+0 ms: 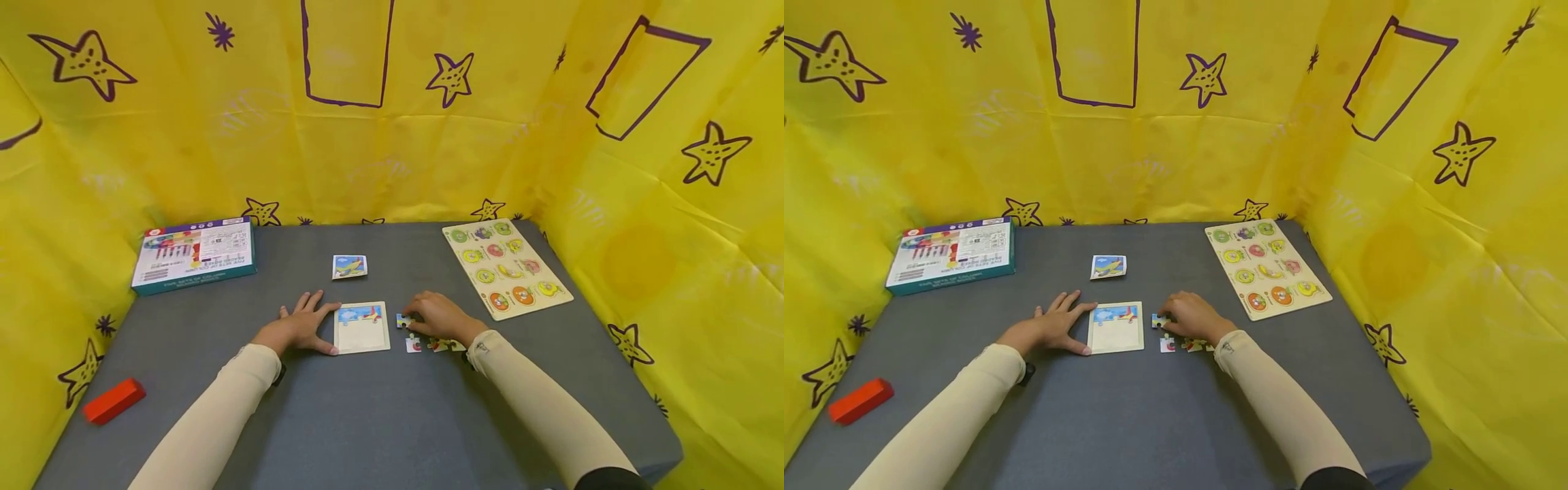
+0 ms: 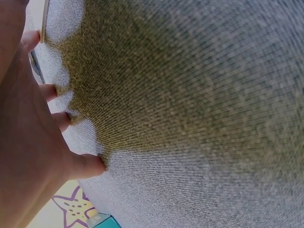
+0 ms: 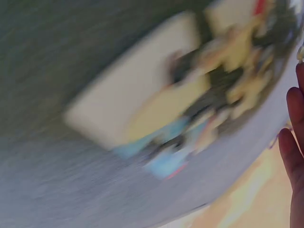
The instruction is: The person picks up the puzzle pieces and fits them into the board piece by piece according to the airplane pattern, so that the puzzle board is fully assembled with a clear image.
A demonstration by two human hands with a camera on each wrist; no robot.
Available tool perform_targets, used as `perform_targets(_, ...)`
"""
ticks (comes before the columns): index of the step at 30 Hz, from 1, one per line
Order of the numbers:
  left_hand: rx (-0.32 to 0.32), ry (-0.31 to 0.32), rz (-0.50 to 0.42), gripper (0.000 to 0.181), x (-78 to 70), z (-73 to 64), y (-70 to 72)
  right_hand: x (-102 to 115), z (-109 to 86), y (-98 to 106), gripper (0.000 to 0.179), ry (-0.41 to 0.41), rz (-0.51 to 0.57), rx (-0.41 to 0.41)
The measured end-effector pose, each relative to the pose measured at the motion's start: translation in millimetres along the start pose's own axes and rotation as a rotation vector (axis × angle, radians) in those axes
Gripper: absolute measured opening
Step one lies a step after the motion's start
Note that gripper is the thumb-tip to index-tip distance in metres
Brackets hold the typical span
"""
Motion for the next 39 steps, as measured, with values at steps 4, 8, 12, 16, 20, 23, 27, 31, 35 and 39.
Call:
perform_targets(4,-0.011,0.003,0.003,0.104,1.2,-3.3,1.8,16,23.7,1,0.027,0.042,0.012,-0.017)
perform_targets(8,-0.011,0.009,0.000,0.103,1.7,-4.8,2.2,32,48.1,-3,0.025,0.095,0.005,-0.020)
perform_targets(12,-0.010,0.011,0.003,0.102,-0.5,-5.1,2.1,45,67.5,-10,0.023,0.146,-0.003,-0.010)
perform_targets(16,-0.009,0.008,0.000,0.102,-2.7,-6.0,3.8,53,81.9,-16,0.023,0.162,-0.005,0.005)
perform_targets(20,-0.013,0.008,0.010,0.102,-1.7,-4.3,4.2,56,91.0,-22,0.024,0.159,-0.021,0.012)
perform_targets(23,-0.014,0.014,0.022,0.102,1.1,-2.1,2.8,56,95.2,-27,0.024,0.152,-0.025,0.018)
perform_targets(27,-0.015,0.016,0.025,0.104,1.6,0.5,1.8,54,95.8,-30,0.024,0.141,-0.026,0.025)
perform_targets(31,-0.013,0.022,0.027,0.104,1.1,1.8,2.0,53,95.1,-31,0.024,0.142,-0.031,0.022)
perform_targets(35,-0.013,0.026,0.030,0.104,0.8,1.0,2.4,53,94.8,-31,0.024,0.151,-0.025,0.016)
perform_targets(39,-0.008,0.027,0.026,0.103,0.7,-0.9,2.7,55,95.3,-31,0.023,0.161,-0.015,0.010)
Point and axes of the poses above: each hand's wrist, its own z-axis towards the middle knuckle, its own y-axis out of the back of the hand, x = y × z, the point moved 8 cm from there along z, towards the middle knuckle, and after that the axes turned 15 degrees about y, right-handed, at the moved point
